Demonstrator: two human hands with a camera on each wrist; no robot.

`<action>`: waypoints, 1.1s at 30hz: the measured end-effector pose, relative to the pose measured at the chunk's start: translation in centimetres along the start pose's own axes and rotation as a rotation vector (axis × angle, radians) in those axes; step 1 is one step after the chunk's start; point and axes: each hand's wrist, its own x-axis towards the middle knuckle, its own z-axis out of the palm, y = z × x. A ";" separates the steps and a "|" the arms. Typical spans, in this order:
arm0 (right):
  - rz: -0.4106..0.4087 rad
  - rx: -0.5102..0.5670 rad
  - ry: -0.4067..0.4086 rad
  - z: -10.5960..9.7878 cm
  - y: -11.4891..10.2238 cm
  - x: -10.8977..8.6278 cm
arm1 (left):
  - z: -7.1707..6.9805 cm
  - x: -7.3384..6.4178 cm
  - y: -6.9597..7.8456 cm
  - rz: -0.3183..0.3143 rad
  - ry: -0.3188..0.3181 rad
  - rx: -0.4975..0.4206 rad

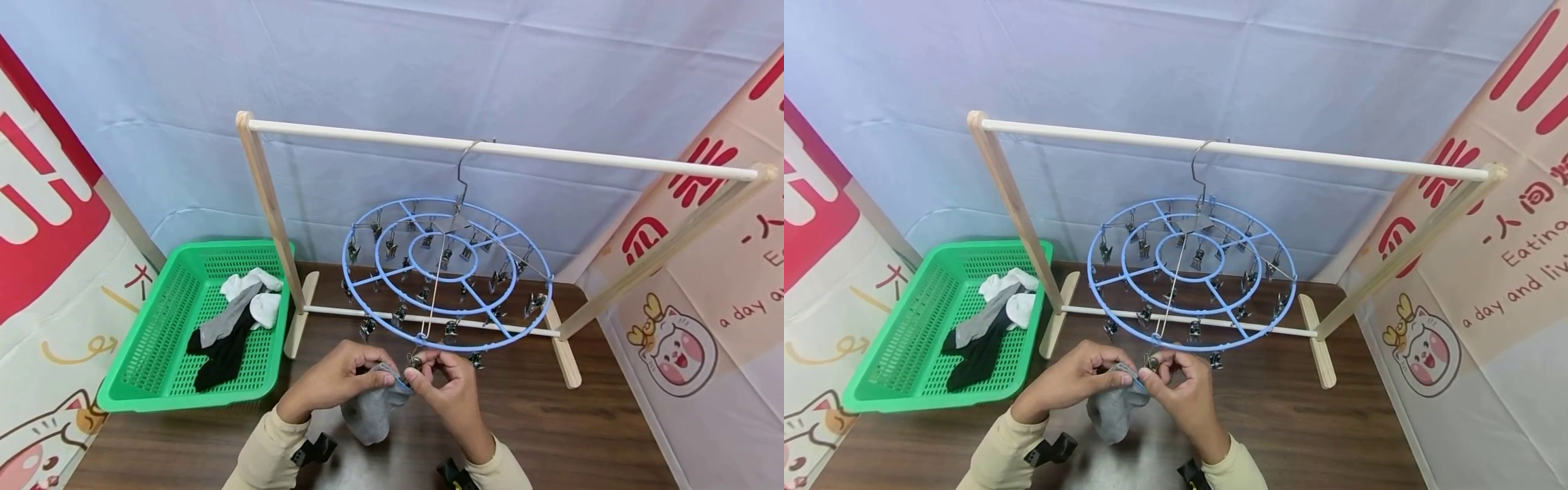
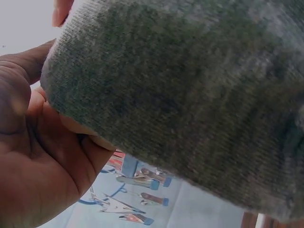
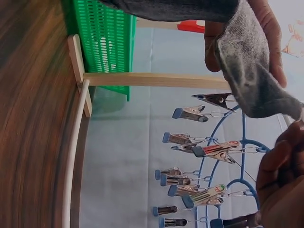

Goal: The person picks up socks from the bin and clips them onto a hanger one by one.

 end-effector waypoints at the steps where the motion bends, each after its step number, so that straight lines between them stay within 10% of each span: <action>1: -0.002 -0.018 -0.009 0.0 0.0 0.0 | 0.0 0.0 0.0 0.000 0.003 0.001; 17: 0.102 -0.038 0.031 0.4 0.2 -0.5 | -0.6 -0.9 0.0 -0.086 0.074 0.005; 33: 0.077 -0.130 0.102 -0.5 0.0 -0.9 | -6.1 -4.5 -0.5 -0.136 0.494 0.132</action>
